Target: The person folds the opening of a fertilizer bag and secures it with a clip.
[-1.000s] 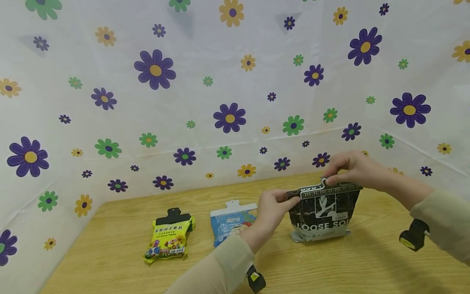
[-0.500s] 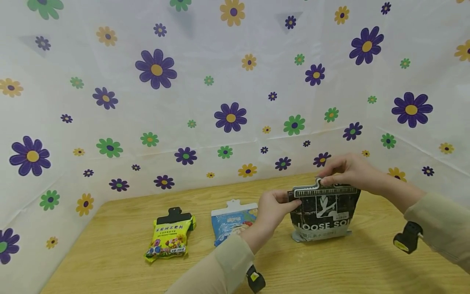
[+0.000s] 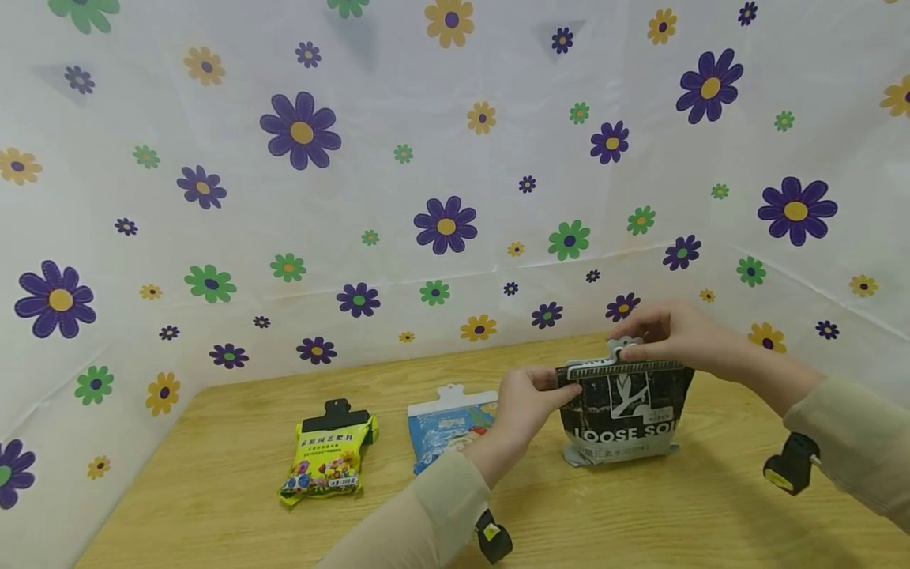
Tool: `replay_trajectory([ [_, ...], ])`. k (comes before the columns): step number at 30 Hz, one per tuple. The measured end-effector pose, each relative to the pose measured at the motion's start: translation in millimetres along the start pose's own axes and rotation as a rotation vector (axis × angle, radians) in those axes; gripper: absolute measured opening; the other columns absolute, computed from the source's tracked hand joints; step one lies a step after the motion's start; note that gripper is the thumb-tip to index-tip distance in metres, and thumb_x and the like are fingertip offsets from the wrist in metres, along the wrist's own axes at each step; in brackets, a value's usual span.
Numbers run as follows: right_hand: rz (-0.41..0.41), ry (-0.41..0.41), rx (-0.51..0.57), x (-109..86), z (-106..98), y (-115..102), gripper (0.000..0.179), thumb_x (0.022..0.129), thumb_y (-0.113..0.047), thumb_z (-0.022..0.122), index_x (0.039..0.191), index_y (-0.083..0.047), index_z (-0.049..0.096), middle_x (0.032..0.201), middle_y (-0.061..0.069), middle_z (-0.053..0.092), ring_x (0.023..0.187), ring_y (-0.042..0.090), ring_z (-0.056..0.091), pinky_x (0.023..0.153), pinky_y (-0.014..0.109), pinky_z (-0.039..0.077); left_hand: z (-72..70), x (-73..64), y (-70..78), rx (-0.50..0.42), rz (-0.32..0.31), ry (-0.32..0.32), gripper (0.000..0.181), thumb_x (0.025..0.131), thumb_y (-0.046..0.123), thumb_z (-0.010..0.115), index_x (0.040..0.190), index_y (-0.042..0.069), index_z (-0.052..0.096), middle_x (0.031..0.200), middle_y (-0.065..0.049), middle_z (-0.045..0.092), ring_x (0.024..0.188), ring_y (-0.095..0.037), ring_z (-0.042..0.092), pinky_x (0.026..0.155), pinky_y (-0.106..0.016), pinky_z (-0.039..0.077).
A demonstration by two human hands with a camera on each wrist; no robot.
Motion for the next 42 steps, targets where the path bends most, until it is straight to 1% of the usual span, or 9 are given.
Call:
replay_trajectory([
  [5,0.008,-0.001,0.008,-0.6,0,2,0.03,0.096,-0.017,0.08,0.125,-0.009,0.077,0.126,0.014,0.073,0.093,0.008,0.069,0.08,0.027,0.063,0.4,0.1,0.0,-0.01,0.004,-0.008,0.014,0.092,0.014,0.085,0.102,0.004,0.083,0.1,-0.009,0.083,0.091,-0.006,0.072,0.091,-0.033,0.064],
  [9,0.009,-0.012,0.027,-0.8,0,2,0.034,0.096,-0.016,0.08,0.128,-0.006,0.075,0.129,0.016,0.073,0.095,0.009,0.071,0.082,0.026,0.063,0.2,-0.1,0.2,-0.015,0.006,-0.011,0.014,0.092,0.014,0.084,0.102,0.004,0.083,0.099,-0.009,0.083,0.091,-0.006,0.071,0.091,-0.033,0.064],
  [18,0.03,-0.015,0.044,-3.6,-2,6,0.033,0.096,-0.014,0.08,0.126,-0.002,0.074,0.119,0.015,0.077,0.09,0.009,0.073,0.08,0.027,0.064,0.6,0.4,1.6,-0.007,0.033,-0.01,0.013,0.092,0.013,0.084,0.1,0.004,0.083,0.098,-0.009,0.083,0.09,-0.004,0.069,0.088,-0.03,0.063],
  [24,0.035,-0.009,0.052,-5.5,-4,8,0.032,0.097,-0.014,0.079,0.127,-0.003,0.075,0.113,0.006,0.078,0.091,0.009,0.073,0.081,0.027,0.064,0.8,0.0,1.2,-0.006,0.042,-0.015,0.011,0.093,0.013,0.084,0.097,0.003,0.082,0.095,-0.008,0.082,0.086,-0.003,0.066,0.083,-0.025,0.06],
  [29,0.021,0.015,0.045,-9.1,-8,11,0.029,0.098,-0.014,0.077,0.125,-0.003,0.076,0.109,-0.003,0.079,0.093,0.007,0.073,0.082,0.025,0.063,1.4,-0.1,-0.3,-0.027,0.037,-0.023,0.012,0.094,0.013,0.083,0.1,0.004,0.083,0.096,-0.008,0.082,0.087,-0.003,0.067,0.085,-0.027,0.061],
  [33,0.017,0.041,0.055,-13.0,-11,15,0.028,0.099,-0.012,0.075,0.125,0.0,0.075,0.104,-0.011,0.078,0.093,0.006,0.073,0.082,0.025,0.062,1.6,0.2,-0.1,-0.046,0.042,-0.019,0.012,0.094,0.012,0.082,0.1,0.003,0.083,0.097,-0.009,0.081,0.086,-0.004,0.066,0.085,-0.027,0.061],
  [37,0.019,0.073,0.059,-16.8,-16,21,0.028,0.1,-0.011,0.074,0.125,0.002,0.074,0.102,-0.014,0.077,0.094,0.004,0.072,0.082,0.023,0.061,1.4,0.4,0.0,-0.056,0.043,-0.01,0.011,0.093,0.012,0.083,0.095,0.001,0.081,0.093,-0.008,0.079,0.083,-0.005,0.062,0.079,-0.023,0.057],
  [40,0.023,0.091,0.049,-19.8,-19,27,0.029,0.101,-0.012,0.073,0.125,0.002,0.074,0.105,-0.017,0.076,0.096,0.002,0.07,0.084,0.021,0.061,1.4,0.1,-0.4,-0.06,0.041,-0.007,0.013,0.093,0.012,0.083,0.09,0.0,0.078,0.088,-0.007,0.077,0.08,-0.007,0.058,0.074,-0.022,0.052],
  [42,0.028,0.101,0.045,-21.7,-20,31,0.029,0.101,-0.013,0.072,0.126,0.002,0.073,0.106,-0.018,0.075,0.097,0.001,0.07,0.085,0.021,0.061,1.5,0.1,-1.1,-0.063,0.038,-0.004,0.013,0.093,0.011,0.083,0.089,-0.001,0.078,0.087,-0.007,0.077,0.08,-0.007,0.057,0.074,-0.021,0.051],
])
Point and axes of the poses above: each hand's wrist, its own x-axis towards the middle knuckle, its own z-axis out of the palm, y = z × x, the point moved 8 cm from there along x, towards the middle knuckle
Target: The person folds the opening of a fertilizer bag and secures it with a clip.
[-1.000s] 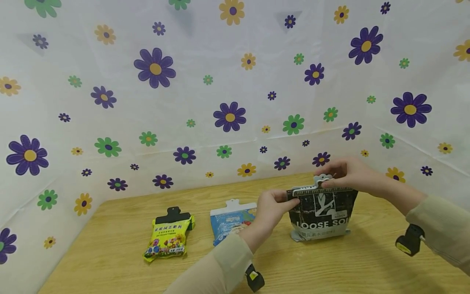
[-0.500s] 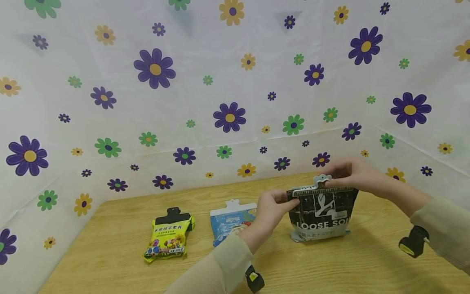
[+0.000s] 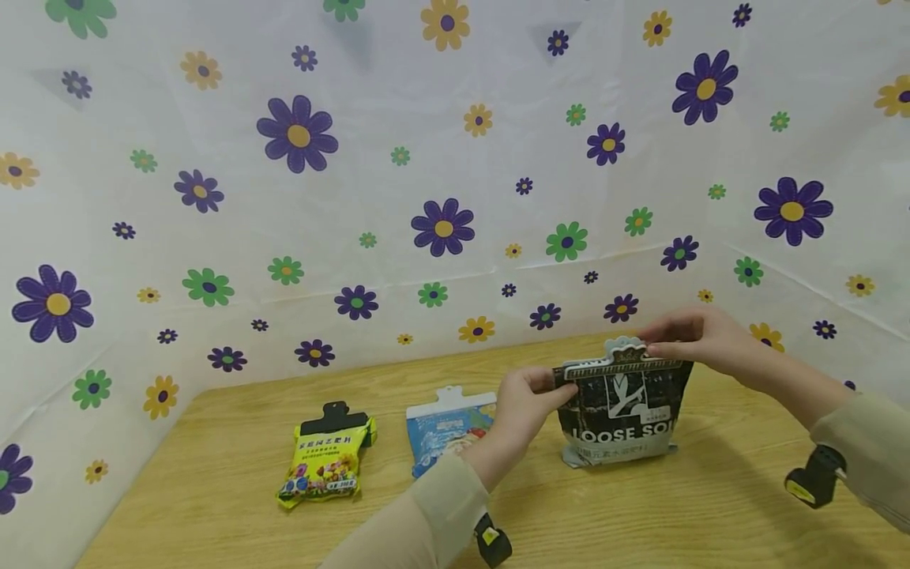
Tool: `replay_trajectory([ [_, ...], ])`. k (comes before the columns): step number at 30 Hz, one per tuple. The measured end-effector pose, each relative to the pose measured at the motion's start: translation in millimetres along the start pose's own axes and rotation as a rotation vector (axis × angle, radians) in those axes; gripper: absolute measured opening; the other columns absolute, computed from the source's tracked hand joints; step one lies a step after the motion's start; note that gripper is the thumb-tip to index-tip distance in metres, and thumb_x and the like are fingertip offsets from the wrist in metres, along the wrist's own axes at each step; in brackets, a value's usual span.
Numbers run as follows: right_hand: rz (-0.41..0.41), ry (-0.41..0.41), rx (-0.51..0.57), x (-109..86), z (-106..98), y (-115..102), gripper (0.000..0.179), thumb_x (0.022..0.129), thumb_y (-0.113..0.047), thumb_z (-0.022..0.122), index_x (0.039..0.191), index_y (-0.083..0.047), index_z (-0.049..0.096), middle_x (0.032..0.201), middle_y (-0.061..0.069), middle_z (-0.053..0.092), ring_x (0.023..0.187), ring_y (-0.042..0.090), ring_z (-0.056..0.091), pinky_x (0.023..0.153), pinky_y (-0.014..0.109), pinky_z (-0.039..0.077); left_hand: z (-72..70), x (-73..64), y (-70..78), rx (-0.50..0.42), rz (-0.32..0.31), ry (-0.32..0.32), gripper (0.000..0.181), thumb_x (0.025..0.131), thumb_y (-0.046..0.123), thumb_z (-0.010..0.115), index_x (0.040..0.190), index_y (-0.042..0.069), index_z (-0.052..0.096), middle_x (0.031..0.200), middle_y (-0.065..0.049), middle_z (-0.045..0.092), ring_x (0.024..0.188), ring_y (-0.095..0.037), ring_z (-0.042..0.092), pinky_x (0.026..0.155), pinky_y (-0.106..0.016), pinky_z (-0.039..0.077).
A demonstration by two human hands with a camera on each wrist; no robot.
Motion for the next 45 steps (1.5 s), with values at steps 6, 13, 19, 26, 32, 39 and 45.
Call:
replay_trajectory([
  [6,0.012,0.026,-0.016,-5.7,-7,12,0.028,0.104,-0.014,0.069,0.127,0.001,0.073,0.108,-0.019,0.074,0.099,-0.002,0.069,0.088,0.017,0.058,0.3,0.5,-1.9,0.008,-0.011,-0.003,0.011,0.094,0.012,0.082,0.093,0.002,0.08,0.092,-0.005,0.079,0.083,-0.004,0.061,0.078,-0.021,0.056],
  [13,0.054,0.021,-0.008,-11.1,-8,24,0.03,0.106,-0.016,0.067,0.13,0.001,0.072,0.11,-0.022,0.073,0.102,-0.005,0.067,0.09,0.015,0.056,0.0,0.4,-3.9,0.004,-0.017,-0.001,0.011,0.094,0.012,0.082,0.092,0.001,0.079,0.088,-0.005,0.077,0.081,-0.006,0.058,0.075,-0.021,0.052],
  [19,0.066,0.02,0.014,-14.2,-6,32,0.028,0.107,-0.017,0.065,0.13,-0.003,0.073,0.113,-0.022,0.072,0.104,-0.005,0.066,0.09,0.016,0.056,-0.4,-0.6,-3.9,0.015,-0.019,-0.007,0.011,0.095,0.013,0.081,0.095,0.002,0.08,0.09,-0.005,0.079,0.082,-0.005,0.059,0.076,-0.02,0.053],
  [26,0.081,0.019,0.021,-19.9,-4,36,0.032,0.108,-0.021,0.064,0.132,0.0,0.071,0.111,-0.023,0.071,0.103,-0.003,0.068,0.09,0.018,0.057,-0.6,-0.8,-5.1,0.001,-0.02,0.004,0.01,0.095,0.012,0.081,0.098,0.003,0.081,0.094,-0.007,0.08,0.084,-0.003,0.062,0.08,-0.023,0.058],
  [32,0.111,0.018,0.025,-23.6,-1,45,0.037,0.108,-0.02,0.063,0.134,0.005,0.067,0.107,-0.022,0.071,0.099,-0.002,0.068,0.089,0.017,0.056,-0.9,-1.5,-4.2,-0.008,-0.027,0.007,0.015,0.095,0.011,0.08,0.107,0.003,0.083,0.103,-0.011,0.083,0.092,-0.006,0.071,0.091,-0.031,0.064],
  [39,0.114,0.01,0.092,-27.5,4,54,0.037,0.108,-0.017,0.064,0.134,0.009,0.065,0.106,-0.025,0.072,0.098,0.0,0.071,0.089,0.016,0.057,-1.3,-2.7,-3.8,-0.022,-0.043,-0.012,0.017,0.097,0.01,0.078,0.111,0.003,0.083,0.108,-0.013,0.083,0.104,-0.019,0.078,0.096,-0.036,0.066],
  [45,0.111,0.016,0.097,-29.3,5,57,0.032,0.108,-0.017,0.063,0.131,0.005,0.069,0.105,-0.025,0.073,0.098,-0.001,0.072,0.089,0.015,0.055,-1.6,-4.9,-3.2,-0.042,-0.047,-0.022,0.016,0.097,0.009,0.077,0.111,0.002,0.083,0.107,-0.015,0.082,0.106,-0.025,0.078,0.095,-0.037,0.066],
])
Point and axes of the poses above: each hand's wrist, its own x-axis towards the middle knuckle, its own z-axis out of the palm, y = z × x, the point moved 8 cm from there along x, towards the middle knuckle
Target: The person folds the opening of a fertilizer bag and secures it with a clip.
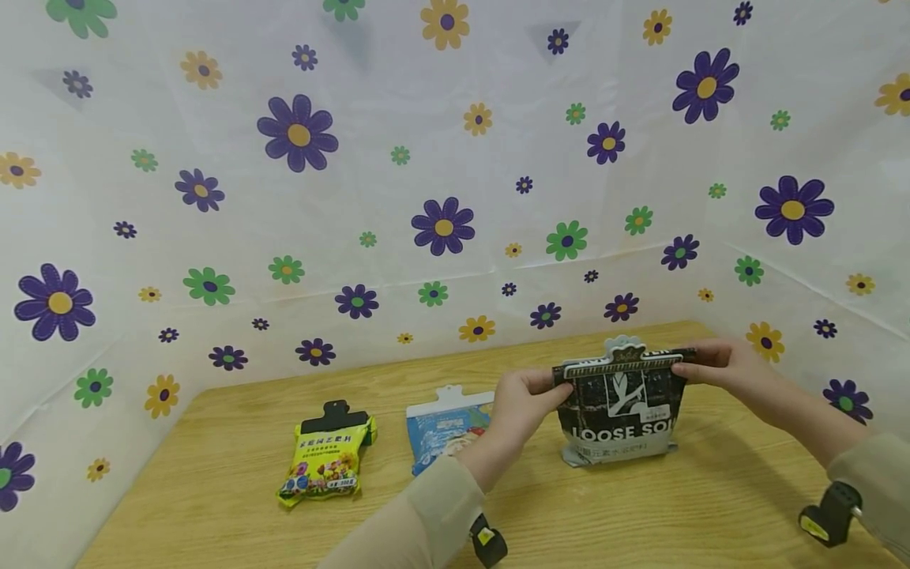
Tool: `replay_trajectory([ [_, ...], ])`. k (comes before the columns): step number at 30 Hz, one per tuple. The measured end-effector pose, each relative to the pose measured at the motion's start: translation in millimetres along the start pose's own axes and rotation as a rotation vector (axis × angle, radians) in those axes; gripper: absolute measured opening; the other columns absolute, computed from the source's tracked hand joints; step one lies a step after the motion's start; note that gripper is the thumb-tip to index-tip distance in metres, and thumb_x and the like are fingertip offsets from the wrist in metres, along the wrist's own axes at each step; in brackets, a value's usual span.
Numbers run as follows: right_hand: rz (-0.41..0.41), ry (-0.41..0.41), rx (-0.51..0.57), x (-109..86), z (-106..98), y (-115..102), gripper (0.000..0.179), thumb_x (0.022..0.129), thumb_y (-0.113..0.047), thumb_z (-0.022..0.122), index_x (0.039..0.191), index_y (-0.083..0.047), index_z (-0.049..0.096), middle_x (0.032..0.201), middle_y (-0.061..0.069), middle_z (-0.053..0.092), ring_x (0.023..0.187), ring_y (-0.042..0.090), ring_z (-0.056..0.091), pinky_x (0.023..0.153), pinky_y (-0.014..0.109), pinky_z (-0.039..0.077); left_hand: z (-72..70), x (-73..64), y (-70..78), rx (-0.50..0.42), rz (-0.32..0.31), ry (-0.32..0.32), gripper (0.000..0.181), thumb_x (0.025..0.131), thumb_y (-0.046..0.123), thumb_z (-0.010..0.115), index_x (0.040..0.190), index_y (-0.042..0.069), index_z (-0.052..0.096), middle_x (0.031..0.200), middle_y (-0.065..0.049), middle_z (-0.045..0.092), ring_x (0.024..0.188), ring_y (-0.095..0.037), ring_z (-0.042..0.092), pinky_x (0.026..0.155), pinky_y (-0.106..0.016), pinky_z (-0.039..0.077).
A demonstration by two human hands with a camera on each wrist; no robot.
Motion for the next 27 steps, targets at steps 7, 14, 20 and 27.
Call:
replay_trajectory([
  [7,-0.006,-0.007,0.035,-1.0,2,7,0.023,0.108,-0.015,0.062,0.123,-0.002,0.074,0.104,-0.022,0.076,0.1,-0.002,0.072,0.089,0.016,0.058,0.2,-2.7,0.4,0.019,0.006,-0.014,0.019,0.099,0.013,0.077,0.115,0.004,0.083,0.111,-0.014,0.082,0.109,-0.025,0.077,0.098,-0.04,0.065],
  [14,-0.035,-0.033,0.161,-2.8,7,16,0.025,0.109,-0.01,0.058,0.123,-0.019,0.077,0.109,-0.02,0.078,0.102,0.001,0.075,0.09,0.017,0.06,0.3,-4.7,-5.6,0.046,0.01,-0.018,0.022,0.1,0.015,0.075,0.117,0.002,0.081,0.113,-0.015,0.081,0.109,-0.026,0.077,0.096,-0.04,0.066],
  [20,-0.077,-0.07,0.264,-3.0,12,18,0.037,0.11,-0.004,0.055,0.121,-0.032,0.077,0.113,-0.019,0.079,0.103,0.004,0.077,0.09,0.015,0.06,0.9,-7.4,-8.0,0.008,0.013,-0.032,0.021,0.101,0.013,0.074,0.117,0.001,0.081,0.114,-0.017,0.081,0.111,-0.027,0.077,0.099,-0.041,0.065],
  [27,-0.037,-0.055,0.294,-3.2,14,24,0.035,0.11,-0.005,0.055,0.12,-0.03,0.078,0.112,-0.021,0.078,0.101,0.003,0.077,0.089,0.014,0.059,0.5,-8.0,-9.9,0.011,0.015,-0.036,0.02,0.1,0.012,0.074,0.116,0.002,0.081,0.113,-0.016,0.081,0.112,-0.027,0.076,0.099,-0.041,0.065],
])
Point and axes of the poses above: each hand's wrist, its own x-axis towards the middle knuckle, its own z-axis out of the palm, y = z × x, the point moved 8 cm from there along x, towards the middle knuckle
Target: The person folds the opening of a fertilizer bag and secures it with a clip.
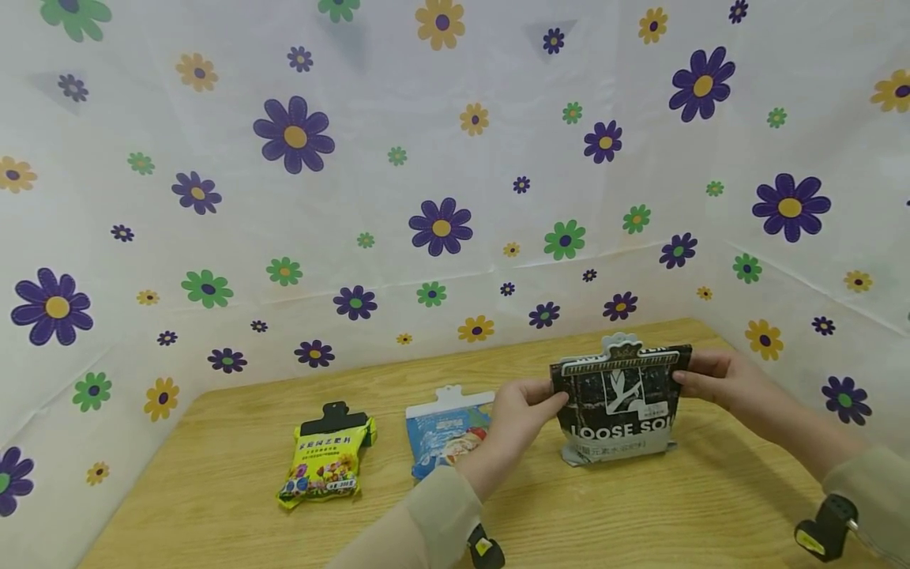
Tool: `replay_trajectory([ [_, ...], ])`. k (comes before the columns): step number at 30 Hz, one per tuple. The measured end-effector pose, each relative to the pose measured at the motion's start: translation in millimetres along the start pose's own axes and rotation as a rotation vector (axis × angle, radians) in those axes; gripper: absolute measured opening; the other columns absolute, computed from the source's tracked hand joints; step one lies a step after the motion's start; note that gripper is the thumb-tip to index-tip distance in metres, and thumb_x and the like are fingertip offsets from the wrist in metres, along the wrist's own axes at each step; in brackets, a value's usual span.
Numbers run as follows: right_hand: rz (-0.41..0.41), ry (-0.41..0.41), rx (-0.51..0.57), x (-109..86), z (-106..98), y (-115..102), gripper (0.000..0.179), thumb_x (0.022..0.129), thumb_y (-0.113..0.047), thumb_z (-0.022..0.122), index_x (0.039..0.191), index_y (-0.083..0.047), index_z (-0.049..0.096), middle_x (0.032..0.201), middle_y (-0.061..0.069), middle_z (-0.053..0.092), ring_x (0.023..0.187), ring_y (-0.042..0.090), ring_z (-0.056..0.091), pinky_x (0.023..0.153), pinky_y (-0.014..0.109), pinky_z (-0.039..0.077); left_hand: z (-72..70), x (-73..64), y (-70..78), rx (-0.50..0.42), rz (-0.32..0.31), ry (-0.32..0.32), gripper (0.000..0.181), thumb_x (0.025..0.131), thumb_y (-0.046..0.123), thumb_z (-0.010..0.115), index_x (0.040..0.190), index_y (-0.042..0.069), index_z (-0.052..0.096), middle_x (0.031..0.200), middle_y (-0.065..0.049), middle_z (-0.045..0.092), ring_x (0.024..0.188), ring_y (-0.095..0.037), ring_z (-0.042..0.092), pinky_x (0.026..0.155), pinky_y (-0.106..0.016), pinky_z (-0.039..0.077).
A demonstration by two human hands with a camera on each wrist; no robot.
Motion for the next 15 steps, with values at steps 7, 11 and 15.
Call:
replay_trajectory([
  [7,0.051,0.027,0.098,-0.7,4.9,1.7,0.033,0.11,-0.006,0.056,0.115,-0.028,0.08,0.111,-0.02,0.077,0.101,0.002,0.076,0.089,0.014,0.06,0.9,2.9,-4.2,-0.029,-0.022,0.007,0.018,0.102,0.01,0.072,0.112,-0.002,0.081,0.116,-0.017,0.08,0.111,-0.028,0.077,0.094,-0.039,0.067],
  [11,0.055,0.05,0.143,-1.0,7.3,1.6,0.034,0.11,-0.006,0.056,0.111,-0.029,0.08,0.11,-0.019,0.076,0.1,0.0,0.075,0.088,0.014,0.062,0.7,4.0,-5.9,-0.011,-0.033,0.013,0.019,0.102,0.011,0.072,0.111,-0.002,0.082,0.119,-0.015,0.079,0.111,-0.024,0.076,0.094,-0.038,0.067],
  [15,0.042,0.06,0.173,0.1,7.5,1.7,0.036,0.11,-0.003,0.055,0.109,-0.029,0.081,0.108,-0.018,0.077,0.099,0.0,0.075,0.087,0.014,0.062,0.1,3.8,-3.8,-0.014,-0.03,0.022,0.02,0.102,0.012,0.072,0.113,-0.002,0.081,0.12,-0.016,0.079,0.109,-0.027,0.077,0.095,-0.04,0.067],
])
Point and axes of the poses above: each hand's wrist, its own x-axis towards the middle knuckle, its own z-axis out of the palm, y = z × x, the point moved 8 cm from there along x, towards the middle knuckle
